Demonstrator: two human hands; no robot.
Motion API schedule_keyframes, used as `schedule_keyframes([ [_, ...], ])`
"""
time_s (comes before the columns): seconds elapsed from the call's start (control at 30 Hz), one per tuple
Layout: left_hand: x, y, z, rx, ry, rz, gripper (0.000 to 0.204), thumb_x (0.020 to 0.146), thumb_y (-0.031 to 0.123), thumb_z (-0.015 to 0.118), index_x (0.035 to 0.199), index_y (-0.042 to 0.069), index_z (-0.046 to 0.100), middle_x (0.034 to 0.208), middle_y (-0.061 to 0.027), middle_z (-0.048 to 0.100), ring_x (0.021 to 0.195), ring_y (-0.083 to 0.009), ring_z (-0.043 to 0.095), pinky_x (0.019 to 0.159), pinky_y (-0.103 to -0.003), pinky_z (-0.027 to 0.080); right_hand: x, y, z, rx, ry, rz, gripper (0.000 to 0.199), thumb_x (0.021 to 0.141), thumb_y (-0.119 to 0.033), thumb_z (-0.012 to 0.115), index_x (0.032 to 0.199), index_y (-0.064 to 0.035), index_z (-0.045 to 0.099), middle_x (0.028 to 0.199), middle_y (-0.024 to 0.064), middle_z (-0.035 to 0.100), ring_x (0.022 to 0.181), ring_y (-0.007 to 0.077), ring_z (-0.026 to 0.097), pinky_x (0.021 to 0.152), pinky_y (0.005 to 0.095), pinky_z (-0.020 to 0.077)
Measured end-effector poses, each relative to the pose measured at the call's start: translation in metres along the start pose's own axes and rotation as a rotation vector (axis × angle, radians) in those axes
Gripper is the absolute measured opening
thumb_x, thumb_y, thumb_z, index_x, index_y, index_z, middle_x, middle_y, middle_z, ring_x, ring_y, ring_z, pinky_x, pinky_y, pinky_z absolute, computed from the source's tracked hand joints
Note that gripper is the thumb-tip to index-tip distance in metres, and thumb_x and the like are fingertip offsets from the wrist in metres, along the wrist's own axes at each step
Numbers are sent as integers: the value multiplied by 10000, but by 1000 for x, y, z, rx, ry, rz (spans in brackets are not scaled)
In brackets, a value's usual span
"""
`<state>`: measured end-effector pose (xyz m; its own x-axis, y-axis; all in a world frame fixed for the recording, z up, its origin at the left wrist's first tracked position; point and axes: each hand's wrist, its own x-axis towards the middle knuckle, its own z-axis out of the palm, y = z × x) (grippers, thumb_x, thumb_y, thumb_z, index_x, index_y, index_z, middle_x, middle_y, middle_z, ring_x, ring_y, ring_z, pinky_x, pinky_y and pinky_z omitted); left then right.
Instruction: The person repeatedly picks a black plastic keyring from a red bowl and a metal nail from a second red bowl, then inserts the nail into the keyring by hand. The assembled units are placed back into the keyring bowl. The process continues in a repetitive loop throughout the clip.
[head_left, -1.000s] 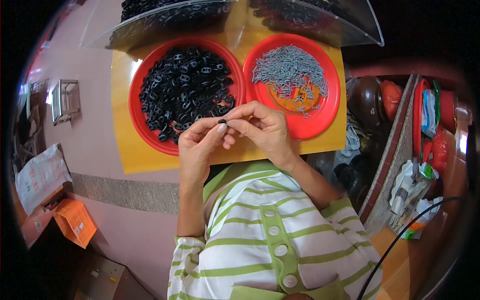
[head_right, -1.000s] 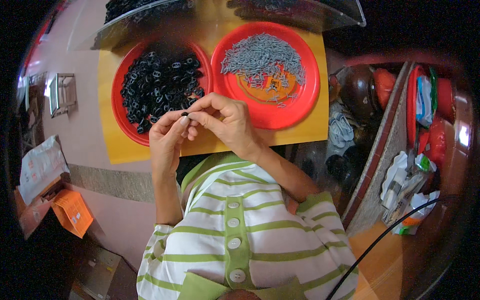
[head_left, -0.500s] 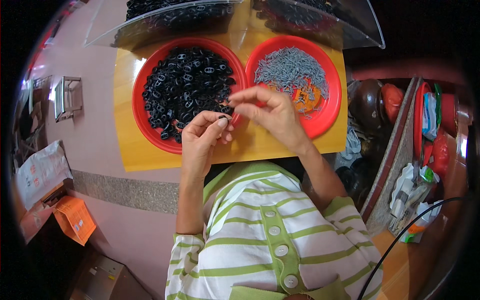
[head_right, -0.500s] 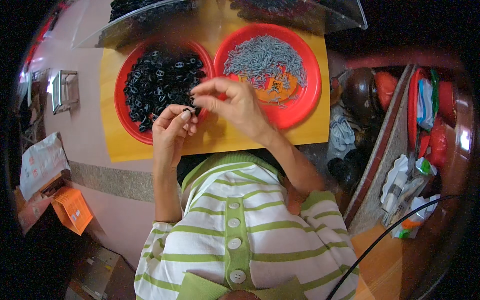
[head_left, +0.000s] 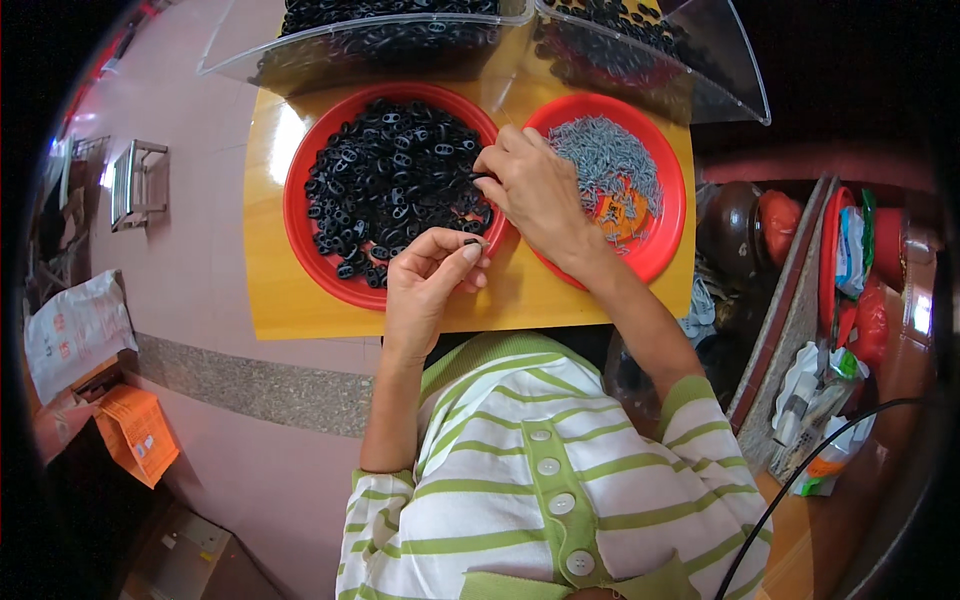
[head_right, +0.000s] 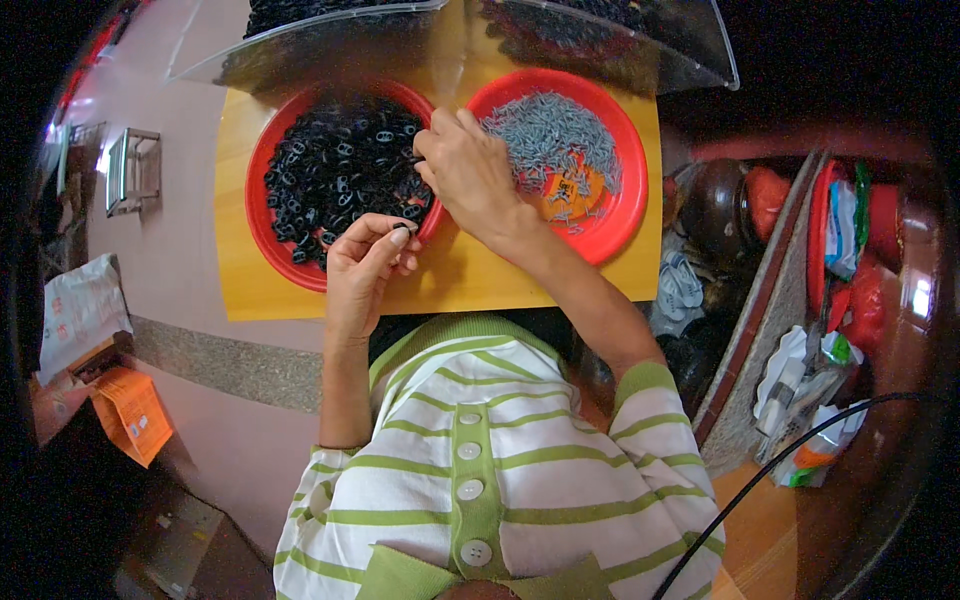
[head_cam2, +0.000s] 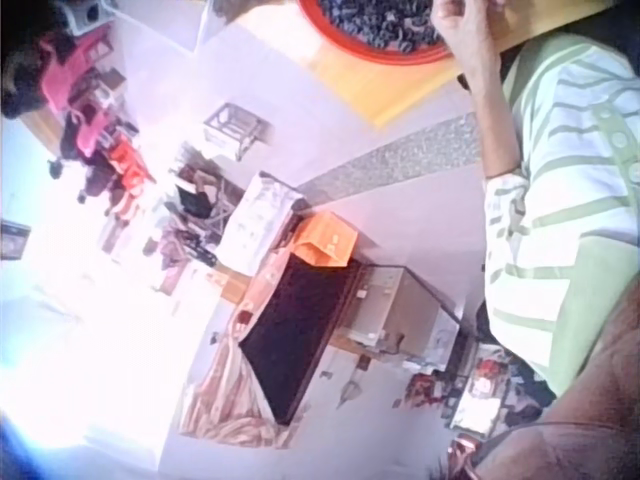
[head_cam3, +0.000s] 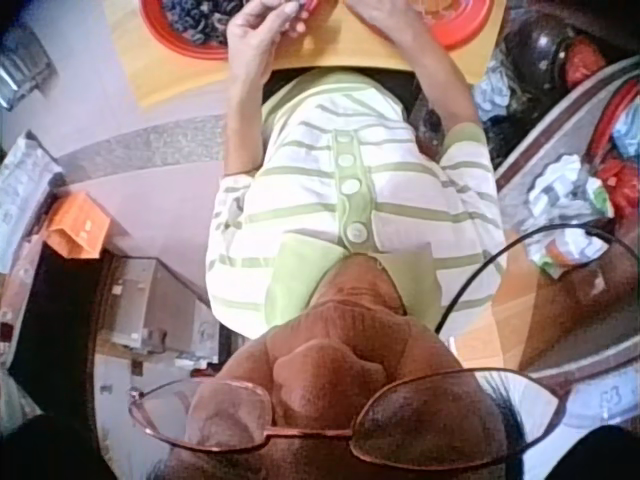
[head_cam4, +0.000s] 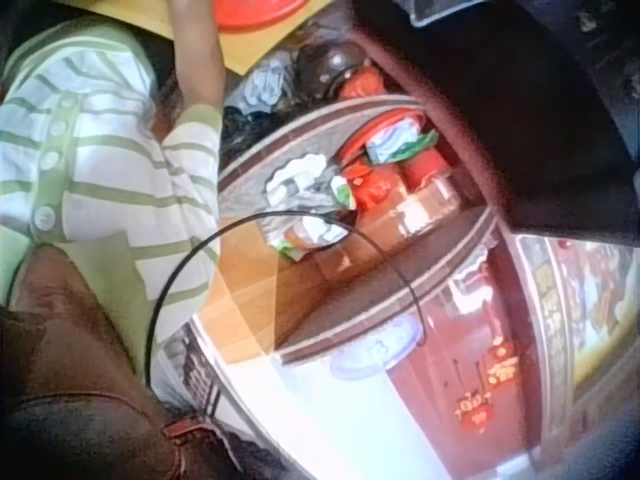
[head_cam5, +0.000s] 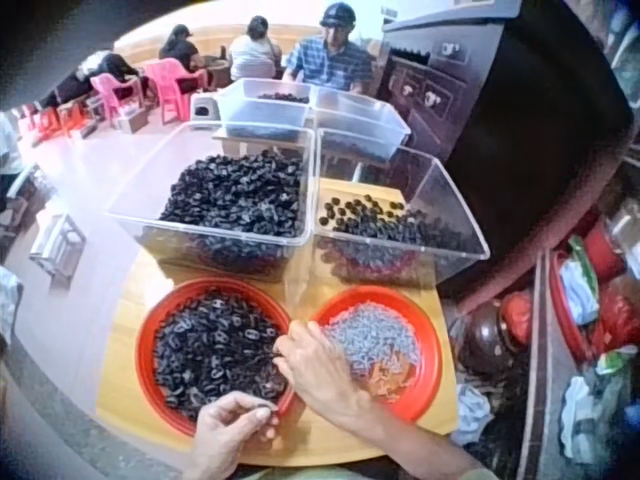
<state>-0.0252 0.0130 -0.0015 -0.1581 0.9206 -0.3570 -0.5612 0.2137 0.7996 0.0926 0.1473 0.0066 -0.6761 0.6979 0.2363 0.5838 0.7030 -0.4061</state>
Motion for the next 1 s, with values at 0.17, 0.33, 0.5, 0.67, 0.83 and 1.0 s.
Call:
schedule_keyframes([
  [0.17, 0, -1, -1, -21, -9, 19, 106, 877, 81, 602, 934, -5, 624, 824, -59, 651, 660, -89, 599, 605, -202, 471, -6, 1, -12, 259, 42, 36, 110, 773, -107, 685, 858, -52, 642, 765, 54, 618, 673, 183, 587, 572, 297, 448],
  [0.33, -1, -4, 0, -30, 13, 32, 107, 887, 78, 589, 953, -5, 609, 824, -70, 648, 664, -92, 588, 603, -199, 454, -25, -12, -30, 900, -109, 389, 93, 848, -85, 644, 915, -28, 611, 802, 59, 679, 630, 86, 605, 527, 220, 450],
  [0.5, -4, -2, 3, -42, 50, 58, 113, 886, 89, 597, 952, -1, 616, 829, -68, 658, 667, -89, 594, 612, -199, 461, -44, -13, -23, 1356, -30, 458, 156, 875, -75, 619, 1006, -11, 566, 842, 82, 681, 673, 94, 641, 566, 196, 494],
  [0.67, -10, -1, 10, -37, 64, 110, 104, 889, 84, 593, 959, 10, 615, 844, -72, 658, 691, -95, 598, 625, -202, 463, -54, -13, -26, 1384, -17, 453, 151, 866, -58, 623, 1008, -25, 586, 839, 72, 680, 673, 79, 633, 580, 200, 501],
  [0.83, -14, 5, 28, -37, 55, 390, 109, 903, 60, 560, 976, -6, 607, 1021, -127, 633, 821, -126, 622, 695, -232, 498, -64, -17, -27, 1167, 10, 396, 138, 863, -47, 621, 1000, -35, 615, 809, 34, 667, 677, 63, 621, 595, 195, 493],
  [1.0, -14, 4, 29, -111, -67, 354, 122, 912, 31, 531, 1010, -16, 587, 1108, -147, 607, 906, -158, 625, 802, -278, 518, -68, -23, -26, 1130, 15, 344, 147, 870, -30, 598, 1015, -8, 601, 820, 26, 659, 740, 63, 626, 654, 201, 504],
])
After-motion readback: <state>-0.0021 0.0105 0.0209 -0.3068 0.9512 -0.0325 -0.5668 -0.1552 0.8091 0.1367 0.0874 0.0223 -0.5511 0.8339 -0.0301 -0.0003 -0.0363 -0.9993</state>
